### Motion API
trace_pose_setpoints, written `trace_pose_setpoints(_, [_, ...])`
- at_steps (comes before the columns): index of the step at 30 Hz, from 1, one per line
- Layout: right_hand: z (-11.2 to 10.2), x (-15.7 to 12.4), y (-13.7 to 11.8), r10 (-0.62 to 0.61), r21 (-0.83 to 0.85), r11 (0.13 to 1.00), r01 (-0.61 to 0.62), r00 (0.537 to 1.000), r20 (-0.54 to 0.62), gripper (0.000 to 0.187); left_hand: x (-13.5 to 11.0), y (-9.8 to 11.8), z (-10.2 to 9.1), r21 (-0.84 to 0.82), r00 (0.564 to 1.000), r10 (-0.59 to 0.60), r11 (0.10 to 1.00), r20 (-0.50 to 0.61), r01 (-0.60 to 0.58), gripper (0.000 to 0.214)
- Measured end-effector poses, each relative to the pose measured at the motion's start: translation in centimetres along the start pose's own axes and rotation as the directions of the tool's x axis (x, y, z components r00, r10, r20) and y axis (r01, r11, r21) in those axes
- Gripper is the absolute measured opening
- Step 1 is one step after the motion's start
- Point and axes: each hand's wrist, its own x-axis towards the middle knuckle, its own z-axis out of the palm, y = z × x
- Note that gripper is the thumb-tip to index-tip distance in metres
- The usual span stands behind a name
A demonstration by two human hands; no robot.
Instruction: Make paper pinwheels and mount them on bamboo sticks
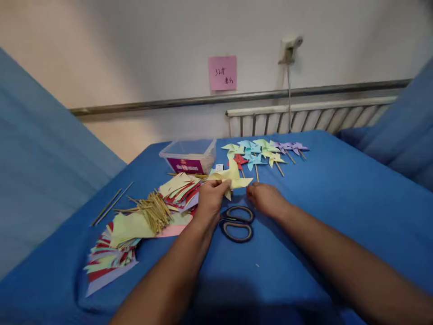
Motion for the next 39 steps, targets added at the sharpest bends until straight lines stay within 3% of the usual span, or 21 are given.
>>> trace_pose_setpoints(14, [0.1, -0.2, -0.5, 0.067, -0.039, 0.997, -0.067, 0.998, -0.006, 0.025, -0.8, 0.5, 0.3, 0.013, 1.000, 0.019, 1.000, -0.014, -0.019, 0.026])
trace_pose_setpoints(23, [-0.3, -0.4, 0.5, 0.114, 0.090, 0.990, -0.105, 0.988, -0.101, 0.015, -0.5, 0.2, 0.1, 0.016, 0.999, 0.025, 1.000, -0.025, -0.025, 0.027])
trace_pose_setpoints(27, [-1.0, -0.9, 1.6, 0.166, 0.329, 0.942, -0.059, 0.937, -0.308, 0.013, -0.4, 0.1, 0.0, 0.053, 0.999, 0.035, 0.998, -0.038, -0.033, 0.028])
trace_pose_setpoints(30, [-1.2, -1.4, 1.0, 0.223, 0.591, 0.797, 0.122, 0.851, -0.476, 0.010, -0.5, 0.1, 0.1, 0.104, 0.998, 0.052, 0.993, -0.036, -0.048, 0.028])
trace_pose_setpoints(32, [-1.2, -1.7, -0.1, 0.235, 0.678, 0.696, 0.236, 0.817, -0.526, 0.011, -0.7, 0.1, 0.2, 0.142, 0.997, 0.077, 0.987, -0.027, -0.072, 0.026])
trace_pose_setpoints(36, [-0.9, -2.1, -1.9, 0.174, 0.610, 0.729, 0.312, 0.777, -0.605, 0.010, -1.4, 0.0, 0.7, 0.188, 0.994, 0.110, 0.976, 0.011, -0.111, 0.025])
trace_pose_setpoints(39, [-0.7, -2.0, -2.1, 0.146, 0.568, 0.768, 0.297, 0.782, -0.606, 0.011, -1.9, 0.0, 1.0, 0.193, 0.995, 0.093, 0.976, 0.040, -0.099, 0.026])
